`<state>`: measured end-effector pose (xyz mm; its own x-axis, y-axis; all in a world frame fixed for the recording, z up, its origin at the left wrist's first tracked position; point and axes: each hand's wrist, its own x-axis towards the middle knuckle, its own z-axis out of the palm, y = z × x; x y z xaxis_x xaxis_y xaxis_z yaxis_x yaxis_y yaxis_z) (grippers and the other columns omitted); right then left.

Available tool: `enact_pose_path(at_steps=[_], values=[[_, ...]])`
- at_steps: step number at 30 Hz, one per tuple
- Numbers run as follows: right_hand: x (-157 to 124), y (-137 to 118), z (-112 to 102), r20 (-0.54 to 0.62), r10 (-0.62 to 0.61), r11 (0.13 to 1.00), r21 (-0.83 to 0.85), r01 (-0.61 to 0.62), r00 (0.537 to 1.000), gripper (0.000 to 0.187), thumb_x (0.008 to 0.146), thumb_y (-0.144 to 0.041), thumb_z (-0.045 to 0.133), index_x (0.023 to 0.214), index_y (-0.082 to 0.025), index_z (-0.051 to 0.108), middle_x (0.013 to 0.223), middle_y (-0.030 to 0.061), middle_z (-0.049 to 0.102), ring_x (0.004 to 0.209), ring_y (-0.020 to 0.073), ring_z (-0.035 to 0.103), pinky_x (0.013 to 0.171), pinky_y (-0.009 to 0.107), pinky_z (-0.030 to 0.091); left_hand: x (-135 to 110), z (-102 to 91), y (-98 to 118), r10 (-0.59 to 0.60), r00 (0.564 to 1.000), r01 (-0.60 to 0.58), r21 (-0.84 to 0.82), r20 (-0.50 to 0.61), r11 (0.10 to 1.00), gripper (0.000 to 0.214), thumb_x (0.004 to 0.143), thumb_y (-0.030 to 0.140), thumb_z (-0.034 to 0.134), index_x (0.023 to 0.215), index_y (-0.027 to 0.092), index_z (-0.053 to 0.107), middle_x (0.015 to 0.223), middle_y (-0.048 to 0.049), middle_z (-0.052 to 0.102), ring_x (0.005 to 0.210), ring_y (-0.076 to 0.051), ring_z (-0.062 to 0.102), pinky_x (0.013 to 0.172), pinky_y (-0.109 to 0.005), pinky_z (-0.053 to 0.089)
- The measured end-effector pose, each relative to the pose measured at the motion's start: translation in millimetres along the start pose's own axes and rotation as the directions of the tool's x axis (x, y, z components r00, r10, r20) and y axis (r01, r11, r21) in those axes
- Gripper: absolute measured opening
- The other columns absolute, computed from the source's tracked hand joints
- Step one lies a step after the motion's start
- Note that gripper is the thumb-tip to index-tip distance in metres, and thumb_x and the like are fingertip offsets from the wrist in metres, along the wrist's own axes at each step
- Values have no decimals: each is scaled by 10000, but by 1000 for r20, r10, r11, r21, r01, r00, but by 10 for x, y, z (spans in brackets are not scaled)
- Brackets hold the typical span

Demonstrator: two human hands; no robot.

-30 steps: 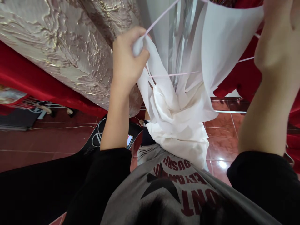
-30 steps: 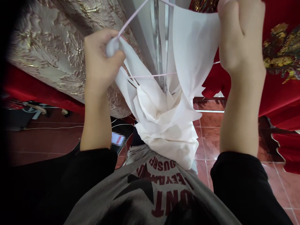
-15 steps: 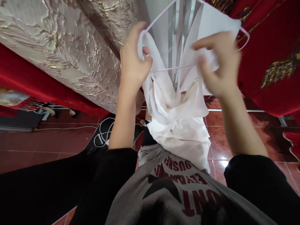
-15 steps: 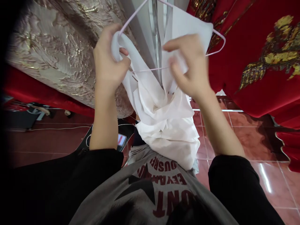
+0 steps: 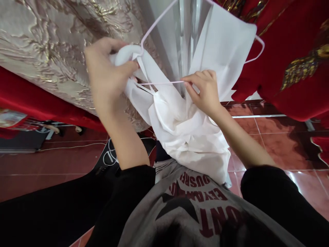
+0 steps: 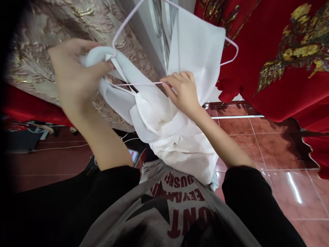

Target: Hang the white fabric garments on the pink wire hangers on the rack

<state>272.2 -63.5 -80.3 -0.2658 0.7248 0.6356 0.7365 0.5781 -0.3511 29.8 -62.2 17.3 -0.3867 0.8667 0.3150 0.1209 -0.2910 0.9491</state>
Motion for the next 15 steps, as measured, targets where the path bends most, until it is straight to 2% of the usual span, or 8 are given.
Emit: enact_pose_path(at_steps=[1, 2, 4, 6, 8, 11, 13, 15], values=[[4, 25, -13, -3, 2, 1000, 8, -2, 1000, 481, 1066, -504, 302, 1094, -251, 711, 898, 57, 629, 911, 191, 548, 1034, 458, 376, -6, -55, 12, 59, 991, -68, 78, 123, 995, 231, 794, -166, 761, 971, -20, 749, 836, -53, 711, 744, -100, 645, 544, -66, 526], [6, 51, -28, -8, 2, 1000, 14, -2, 1000, 484, 1066, -507, 306, 1072, -249, 715, 882, 56, 625, 900, 188, 546, 1034, 458, 372, -14, -106, 33, 104, 975, -131, 129, 198, 983, 229, 800, -157, 765, 981, -18, 756, 824, -57, 708, 720, -95, 634, 509, -59, 505], [1, 87, -57, -24, 7, 1000, 23, -6, 1000, 480, 1062, -512, 321, 1045, -249, 722, 866, 55, 621, 885, 183, 539, 1032, 456, 369, -28, -186, 94, 139, 964, -175, 146, 227, 974, 267, 792, -169, 767, 988, 12, 769, 809, -54, 707, 681, -101, 632, 487, -83, 509], [-15, 100, -80, -37, 9, 1000, 30, -8, 999, 476, 1059, -515, 333, 1034, -249, 727, 851, 55, 613, 875, 181, 530, 1029, 451, 371, -16, -230, 137, 134, 959, -167, 115, 250, 979, 301, 810, -166, 746, 1003, 63, 773, 795, -45, 705, 655, -123, 641, 489, -134, 532], [-31, 99, -90, -39, 5, 1000, 30, -4, 999, 474, 1056, -517, 338, 1034, -249, 728, 835, 56, 601, 866, 181, 522, 1026, 447, 376, 40, -257, 107, 159, 952, -181, 61, 262, 981, 323, 824, -156, 722, 1017, 100, 765, 782, -23, 695, 646, -130, 636, 498, -156, 530], [-45, 99, -90, -49, -1, 1000, 15, 2, 999, 464, 1054, -514, 344, 1038, -254, 728, 818, 56, 589, 862, 182, 515, 1024, 447, 380, 183, -316, -109, 224, 959, -236, 51, 174, 970, 335, 824, -174, 651, 995, 97, 747, 764, 17, 680, 609, -89, 588, 497, -128, 463], [-49, 101, -90, -54, 0, 1000, 9, 1, 999, 457, 1055, -505, 348, 1032, -255, 729, 819, 55, 594, 861, 180, 514, 1027, 448, 379, 253, -377, -323, 168, 984, -174, 105, 59, 979, 335, 809, -201, 575, 914, 74, 735, 681, 23, 653, 590, -81, 564, 494, -122, 418], [-54, 91, -94, -52, 0, 1000, 17, 1, 999, 450, 1056, -496, 352, 1023, -254, 731, 820, 53, 601, 856, 175, 514, 1033, 449, 377, 251, -432, -533, 64, 997, -59, 116, -35, 992, 358, 792, -207, 487, 816, 80, 701, 552, 34, 575, 528, -83, 503, 463, -138, 366]])
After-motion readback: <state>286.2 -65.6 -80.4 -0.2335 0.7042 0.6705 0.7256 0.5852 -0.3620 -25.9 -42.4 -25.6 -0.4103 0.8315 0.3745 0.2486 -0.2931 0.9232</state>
